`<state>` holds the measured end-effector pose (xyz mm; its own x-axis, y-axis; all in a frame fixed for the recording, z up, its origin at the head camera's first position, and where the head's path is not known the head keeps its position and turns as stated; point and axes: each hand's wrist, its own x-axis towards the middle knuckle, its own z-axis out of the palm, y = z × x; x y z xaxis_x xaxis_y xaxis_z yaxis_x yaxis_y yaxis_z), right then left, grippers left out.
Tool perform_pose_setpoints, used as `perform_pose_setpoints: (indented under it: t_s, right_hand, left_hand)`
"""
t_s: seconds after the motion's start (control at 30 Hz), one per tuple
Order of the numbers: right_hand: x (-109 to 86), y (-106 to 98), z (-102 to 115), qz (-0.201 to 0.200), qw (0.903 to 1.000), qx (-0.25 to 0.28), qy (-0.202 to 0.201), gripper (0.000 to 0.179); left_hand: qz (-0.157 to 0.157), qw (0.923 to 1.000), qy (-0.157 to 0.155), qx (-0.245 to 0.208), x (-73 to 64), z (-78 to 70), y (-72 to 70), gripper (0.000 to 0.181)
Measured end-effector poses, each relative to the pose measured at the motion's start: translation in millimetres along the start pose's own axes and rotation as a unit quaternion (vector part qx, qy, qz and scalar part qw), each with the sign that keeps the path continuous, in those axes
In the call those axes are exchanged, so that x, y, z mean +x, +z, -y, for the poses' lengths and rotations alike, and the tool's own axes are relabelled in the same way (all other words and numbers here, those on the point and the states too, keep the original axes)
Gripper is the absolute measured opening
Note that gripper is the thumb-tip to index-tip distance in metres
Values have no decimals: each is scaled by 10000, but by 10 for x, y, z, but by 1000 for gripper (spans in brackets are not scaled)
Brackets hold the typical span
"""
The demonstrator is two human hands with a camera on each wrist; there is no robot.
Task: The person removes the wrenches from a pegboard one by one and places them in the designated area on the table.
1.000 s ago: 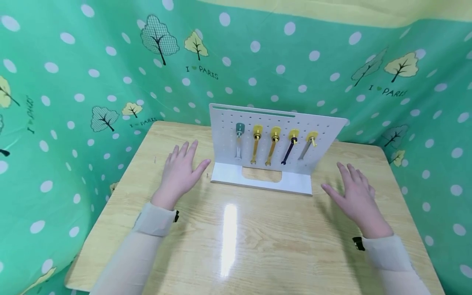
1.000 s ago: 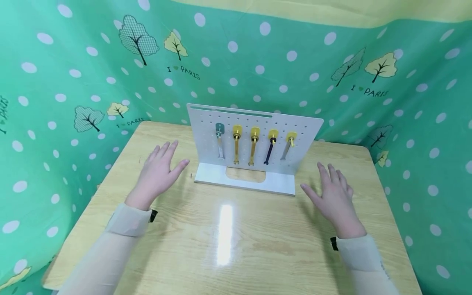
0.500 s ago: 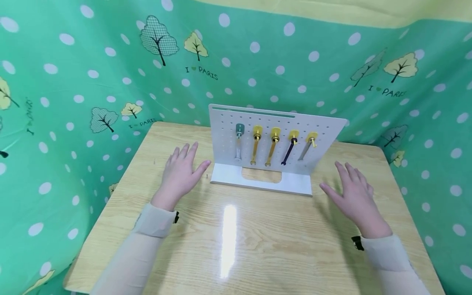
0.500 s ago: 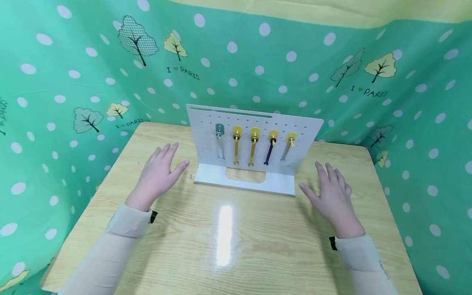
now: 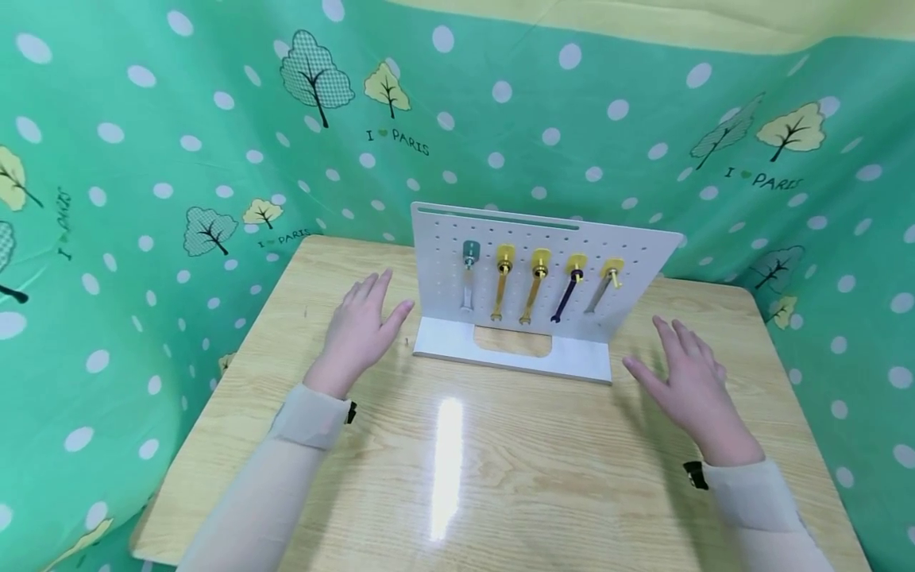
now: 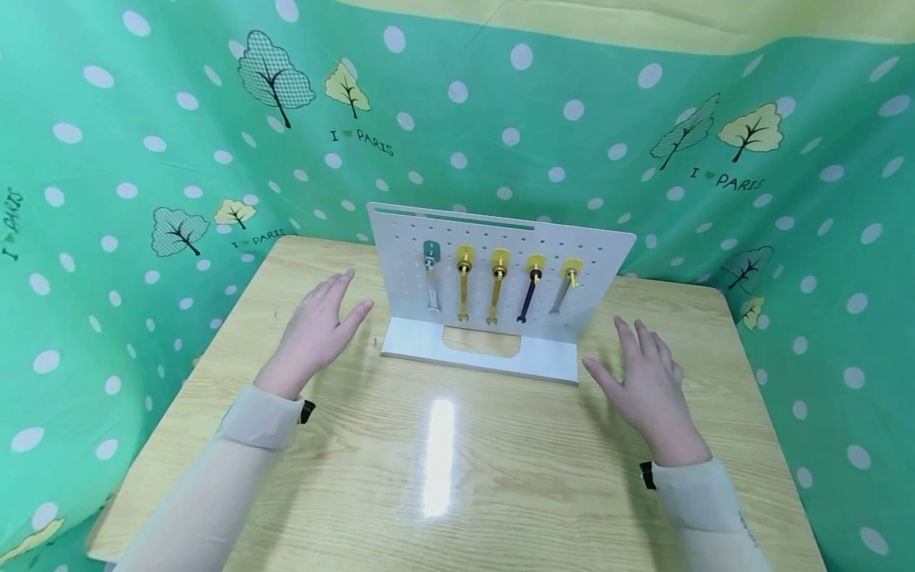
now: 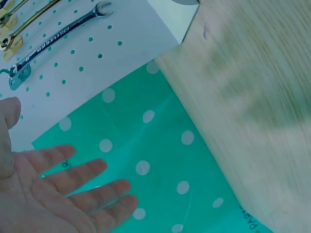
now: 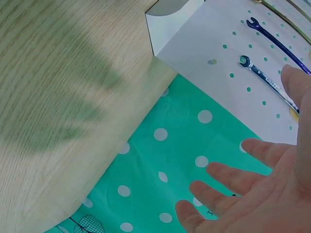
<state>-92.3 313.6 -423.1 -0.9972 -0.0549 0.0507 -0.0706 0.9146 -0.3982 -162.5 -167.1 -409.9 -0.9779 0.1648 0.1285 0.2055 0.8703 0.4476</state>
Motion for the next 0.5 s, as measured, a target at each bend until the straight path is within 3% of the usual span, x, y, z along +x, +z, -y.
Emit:
perform_pose_setpoints:
  t_s: [0.13,0.23,0.5]
  right_hand:
    - [-4,7,3,28,10000,-17,26,89]
    - [0,16,5,37,10000,-42,37,89]
    - [5,24,19,21,10000,-43,-8,89]
  left_hand:
    - [-132,9997,49,-209,76,-50,17,76]
    - [-229,9978,49,-627,170,-99,23,71]
    - [-371,9805,91,-1930,476,-164,74,49]
